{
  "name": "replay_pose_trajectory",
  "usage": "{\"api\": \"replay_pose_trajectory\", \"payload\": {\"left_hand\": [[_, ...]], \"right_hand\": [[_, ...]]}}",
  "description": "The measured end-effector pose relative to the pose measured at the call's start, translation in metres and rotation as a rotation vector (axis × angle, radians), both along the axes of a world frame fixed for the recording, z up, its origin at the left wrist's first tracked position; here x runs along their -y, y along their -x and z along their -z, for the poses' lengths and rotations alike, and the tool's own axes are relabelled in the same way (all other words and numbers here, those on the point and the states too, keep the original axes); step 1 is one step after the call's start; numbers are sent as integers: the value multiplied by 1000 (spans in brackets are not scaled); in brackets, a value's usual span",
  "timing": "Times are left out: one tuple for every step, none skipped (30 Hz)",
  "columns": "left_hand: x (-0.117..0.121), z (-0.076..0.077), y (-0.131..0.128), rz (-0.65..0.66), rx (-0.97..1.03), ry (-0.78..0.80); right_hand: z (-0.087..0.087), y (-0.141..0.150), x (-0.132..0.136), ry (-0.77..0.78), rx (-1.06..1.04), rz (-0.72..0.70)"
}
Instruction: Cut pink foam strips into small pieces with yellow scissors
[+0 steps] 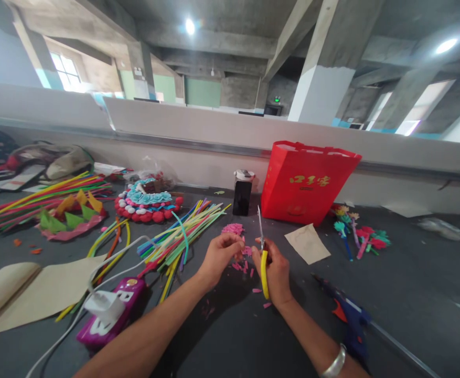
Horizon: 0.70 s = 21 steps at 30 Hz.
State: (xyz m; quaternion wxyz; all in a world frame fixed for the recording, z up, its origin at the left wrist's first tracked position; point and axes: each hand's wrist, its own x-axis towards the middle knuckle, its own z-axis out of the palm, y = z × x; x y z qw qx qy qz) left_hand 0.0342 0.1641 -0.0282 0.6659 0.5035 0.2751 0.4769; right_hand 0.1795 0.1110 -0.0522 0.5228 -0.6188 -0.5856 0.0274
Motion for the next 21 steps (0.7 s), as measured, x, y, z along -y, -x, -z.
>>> {"api": "replay_pose_trajectory", "payload": {"left_hand": [[1,2,-1,-40,-69,-61],[2,3,-2,-81,-142,-124],[2,5,-3,-121,-215,-189],[3,6,-3,-158,-285,-259],[5,6,-3,-184,-348,-333],[6,6,-3,-203,-398,-405],[7,6,-3,-215,-430,-467],[8,5,-3,-220,-448,-515],[10,4,-3,-218,-459,-548],[10,3,-3,-215,-468,-569],[11,3,-3,-212,-479,-581],[11,2,-3,-210,-494,-591],[11,2,-3,-207,-512,-603],[11,2,-3,-206,-532,-619],[11,3,-3,-204,-551,-637],[10,3,-3,-198,-566,-656],[10,4,-3,-190,-573,-670],[10,4,-2,-181,-572,-678],[9,5,-2,-173,-563,-679],[9,5,-2,-167,-551,-674],[9,6,-2,-162,-539,-668]], "right_hand": [[1,1,0,-1,-29,-12],[2,2,0,9,-64,-30],[3,3,0,24,-103,-49],[3,4,0,40,-141,-68],[4,5,0,54,-177,-84],[4,6,0,65,-211,-97],[3,7,0,74,-243,-108],[2,8,0,81,-271,-116],[1,8,0,88,-291,-122],[0,9,1,92,-300,-124],[-1,9,1,93,-299,-121],[-1,10,1,91,-291,-116],[-2,10,1,88,-284,-112],[-2,10,1,89,-283,-114],[-1,10,1,94,-288,-123],[-1,10,1,102,-299,-134],[-1,10,1,111,-310,-144],[0,9,0,115,-316,-149],[0,9,0,114,-315,-149],[-1,9,0,107,-308,-143],[-1,9,-1,98,-298,-133]]}}
